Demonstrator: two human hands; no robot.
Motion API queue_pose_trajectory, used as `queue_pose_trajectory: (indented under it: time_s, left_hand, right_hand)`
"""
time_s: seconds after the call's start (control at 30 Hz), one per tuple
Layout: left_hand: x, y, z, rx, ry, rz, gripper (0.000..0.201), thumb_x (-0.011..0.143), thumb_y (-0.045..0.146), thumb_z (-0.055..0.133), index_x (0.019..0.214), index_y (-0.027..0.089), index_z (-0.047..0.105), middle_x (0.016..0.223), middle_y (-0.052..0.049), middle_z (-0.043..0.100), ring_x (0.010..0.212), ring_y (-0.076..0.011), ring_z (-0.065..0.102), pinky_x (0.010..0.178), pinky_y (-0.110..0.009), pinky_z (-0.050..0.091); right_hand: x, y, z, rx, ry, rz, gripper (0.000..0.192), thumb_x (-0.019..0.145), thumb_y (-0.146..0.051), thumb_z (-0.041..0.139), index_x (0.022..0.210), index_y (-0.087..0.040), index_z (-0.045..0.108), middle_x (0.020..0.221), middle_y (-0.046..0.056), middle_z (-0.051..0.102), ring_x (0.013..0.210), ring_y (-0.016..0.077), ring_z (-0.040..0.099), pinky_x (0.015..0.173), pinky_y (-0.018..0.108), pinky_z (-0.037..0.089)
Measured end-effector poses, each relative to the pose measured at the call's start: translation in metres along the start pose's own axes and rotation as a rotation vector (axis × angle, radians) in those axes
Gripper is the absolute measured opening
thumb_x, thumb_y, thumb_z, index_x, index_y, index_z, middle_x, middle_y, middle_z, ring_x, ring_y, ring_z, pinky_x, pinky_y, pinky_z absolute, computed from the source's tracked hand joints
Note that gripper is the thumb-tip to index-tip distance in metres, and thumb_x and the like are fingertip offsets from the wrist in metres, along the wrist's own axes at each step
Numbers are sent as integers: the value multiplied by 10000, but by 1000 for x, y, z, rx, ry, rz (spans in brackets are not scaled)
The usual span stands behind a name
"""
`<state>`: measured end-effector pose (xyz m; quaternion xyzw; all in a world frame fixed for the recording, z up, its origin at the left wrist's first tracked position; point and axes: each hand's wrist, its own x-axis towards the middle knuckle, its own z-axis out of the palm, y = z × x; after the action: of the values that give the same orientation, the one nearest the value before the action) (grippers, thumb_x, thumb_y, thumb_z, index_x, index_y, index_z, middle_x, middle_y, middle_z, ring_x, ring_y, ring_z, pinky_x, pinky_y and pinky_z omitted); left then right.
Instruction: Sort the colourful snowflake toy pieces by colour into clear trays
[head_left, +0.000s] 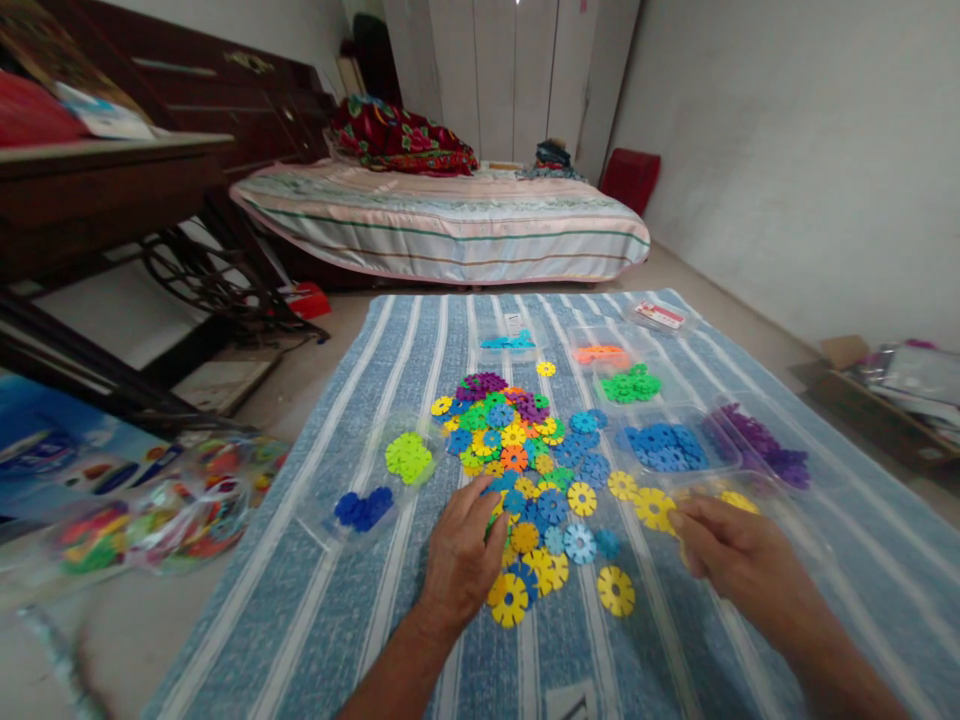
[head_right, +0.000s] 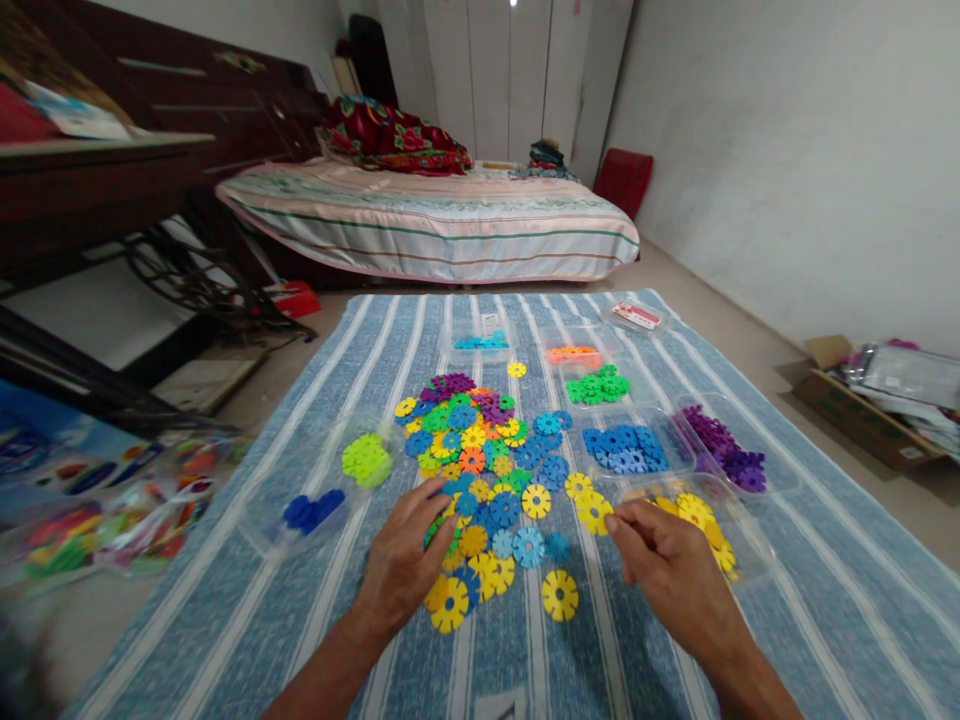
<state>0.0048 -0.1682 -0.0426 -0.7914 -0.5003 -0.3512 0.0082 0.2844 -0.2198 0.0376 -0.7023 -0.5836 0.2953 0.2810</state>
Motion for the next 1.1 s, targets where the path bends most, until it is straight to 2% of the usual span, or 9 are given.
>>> queue_pose_trajectory:
  time_s: [0.23, 0.33, 0.47, 0.53, 0.7, 0.8, 0.9, 1.1]
  left_hand:
    - [-2, -1, 4, 52, -27, -3, 203, 855, 237, 483, 1008, 166, 596, 1150, -124, 602, 1087, -236, 568, 914, -398, 503]
    - [-2, -2, 6, 65, -39, 18, 217, 851, 270, 502, 1017, 167, 597, 1154, -123, 606, 1091, -247, 564, 913, -415, 501]
    - [-1, -3, 7, 75, -43, 48, 230, 846, 278, 510, 1025, 161, 595, 1158, -128, 609, 1089, -255, 564, 910, -429, 499]
    - [-1, -3, 7, 79, -45, 60, 231, 843, 266, 512, 1028, 153, 592, 1160, -134, 608, 1090, -258, 563, 909, -429, 499]
    - [-1, -4, 7, 92, -45, 72, 226, 848, 245, 502, 1033, 144, 583, 1157, -139, 609, 1090, -255, 562, 908, -429, 501]
    - [-1, -4, 9, 86, -42, 61, 221, 844, 237, 504, 1033, 156, 584, 1149, -127, 615, 1079, -248, 568, 907, -420, 503]
    - [-2, -5, 10, 74, -43, 49, 225, 843, 233, 500, 1035, 154, 588, 1144, -127, 617, 1080, -248, 568, 910, -421, 501]
    - [-2, -6, 9, 54, -52, 24, 231, 845, 200, 478, 1044, 156, 588, 1141, -123, 618, 1085, -239, 562, 915, -420, 498]
  right_hand:
    - [-6, 26, -34, -138, 81, 94, 393, 791, -523, 414, 550, -240, 542, 488, -7, 524, 448, 136, 483, 448, 243, 373]
    - [-3, 45, -39, -292, 115, 114, 371, 774, -518, 415, 612, -247, 609, 533, 9, 600, 497, 161, 551, 486, 252, 399]
    - [-3, 58, -38, -441, 218, 165, 412, 761, -543, 399, 797, -246, 682, 676, 35, 695, 626, 209, 636, 546, 273, 434]
    - [-6, 56, -34, -430, 163, 161, 447, 768, -572, 380, 838, -252, 683, 711, 30, 707, 649, 210, 646, 566, 275, 438]
    - [-15, 42, -22, -451, -130, 95, 476, 810, -614, 366, 906, -269, 678, 629, 15, 680, 580, 201, 625, 540, 280, 395]
    - [-18, 37, -17, -580, -172, 61, 407, 826, -552, 390, 885, -276, 683, 700, 35, 702, 663, 231, 649, 575, 295, 377]
    - [-17, 31, -13, -672, -201, 50, 373, 867, -461, 349, 802, -278, 667, 690, 35, 696, 679, 235, 651, 563, 292, 329]
    - [-14, 23, -10, -707, -233, 79, 346, 882, -367, 324, 729, -264, 616, 693, 20, 687, 649, 200, 637, 548, 275, 276]
